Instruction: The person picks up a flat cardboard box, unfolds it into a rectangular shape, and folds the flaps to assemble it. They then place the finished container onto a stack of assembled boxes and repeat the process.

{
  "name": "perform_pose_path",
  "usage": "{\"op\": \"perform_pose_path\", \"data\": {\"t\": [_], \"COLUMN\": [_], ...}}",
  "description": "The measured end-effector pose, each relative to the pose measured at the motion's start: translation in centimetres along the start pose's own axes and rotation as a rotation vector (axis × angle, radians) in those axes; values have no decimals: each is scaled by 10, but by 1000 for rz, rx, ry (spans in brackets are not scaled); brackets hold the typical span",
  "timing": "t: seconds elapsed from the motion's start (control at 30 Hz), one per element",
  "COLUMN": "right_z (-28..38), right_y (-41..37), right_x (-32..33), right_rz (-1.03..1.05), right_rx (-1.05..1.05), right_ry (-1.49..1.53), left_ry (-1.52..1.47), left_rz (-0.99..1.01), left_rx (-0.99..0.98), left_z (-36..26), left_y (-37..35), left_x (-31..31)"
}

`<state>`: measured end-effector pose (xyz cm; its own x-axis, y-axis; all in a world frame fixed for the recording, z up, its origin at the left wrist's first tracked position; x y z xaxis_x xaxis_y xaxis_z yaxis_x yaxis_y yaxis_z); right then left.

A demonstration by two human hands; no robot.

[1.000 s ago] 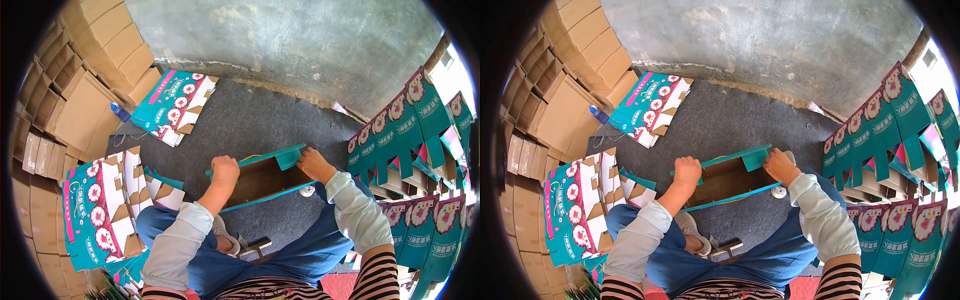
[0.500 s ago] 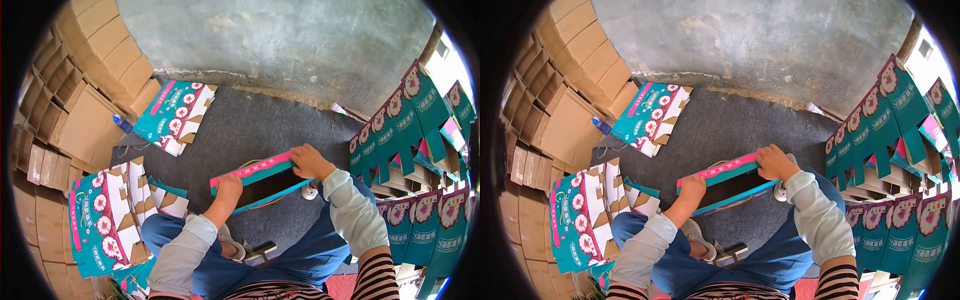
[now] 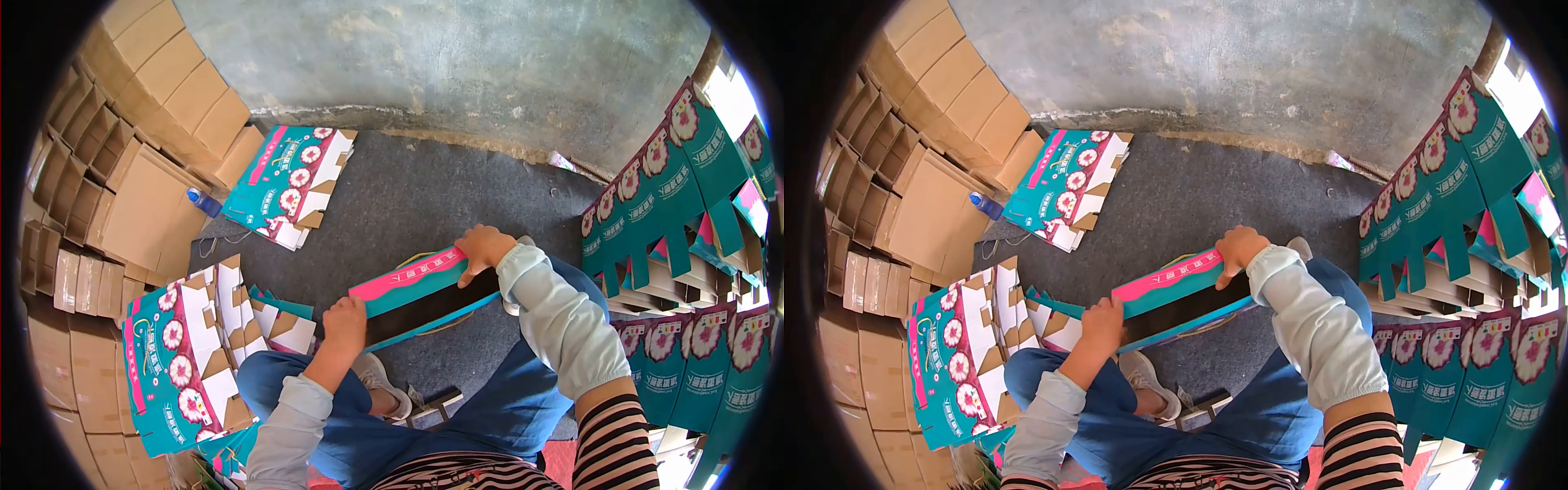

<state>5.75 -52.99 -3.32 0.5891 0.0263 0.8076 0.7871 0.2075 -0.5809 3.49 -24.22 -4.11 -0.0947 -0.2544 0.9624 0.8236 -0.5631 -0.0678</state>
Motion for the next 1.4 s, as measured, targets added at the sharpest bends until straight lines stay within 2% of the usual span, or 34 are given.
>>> {"op": "perform_pose_path", "data": {"t": [0.1,0.17,0.27,0.3,0.37,0.5,0.6,0.7,0.8,0.9,1.0,1.03,1.13,1.2,1.23,1.33,1.4], "right_z": [12,17,21,22,24,25,25,25,20,-7,-47,-52,-13,11,18,-4,-7], "right_y": [4,8,15,17,18,17,16,13,-2,-35,-64,-61,-65,-80,-87,-70,-70], "right_x": [-11,-20,-30,-33,-37,-35,-36,-34,-20,19,9,-5,-42,-27,-23,-57,-46], "right_rz": [-188,-240,-343,-382,-358,-327,-333,-292,-349,-427,-186,-60,89,181,226,248,191], "right_rx": [-12,-25,-26,-25,-63,-88,-102,-109,-36,-296,-467,-355,-68,-35,-19,189,146], "right_ry": [-111,-165,-199,-202,-176,-152,-139,-93,-30,16,200,331,1121,953,870,551,507], "left_ry": [-159,-244,-403,-550,-840,-1109,-1144,-1128,-1085,-1137,-1142,-1181,-1320,-1441,-1490,-1585,-1578], "left_rz": [150,242,209,190,147,181,296,147,253,192,200,220,340,493,497,504,488], "left_rx": [33,56,95,120,172,163,58,-9,-9,-3,-36,-28,55,201,201,125,20], "left_z": [14,20,24,25,24,-2,-13,-14,-14,-9,-9,-9,-7,-4,-1,3,4], "left_y": [-12,-15,-12,-10,-5,-2,0,-6,-9,-7,-4,-3,-1,-7,-9,-13,-21], "left_x": [3,4,23,29,38,13,-11,-18,-23,-31,-31,-33,-38,-35,-35,-31,-21]}}
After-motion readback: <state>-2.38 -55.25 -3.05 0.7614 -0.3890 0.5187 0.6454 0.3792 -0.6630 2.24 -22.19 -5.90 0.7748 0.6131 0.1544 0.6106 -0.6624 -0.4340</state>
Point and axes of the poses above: each hand's wrist, its own y-axis towards the middle knuckle, its own x-axis out of the back of the hand, z = x × y, the point moved 5 cm from there along y, towards the middle knuckle, and after that the axes turned 3 degrees about y, right-handed, at the moved point
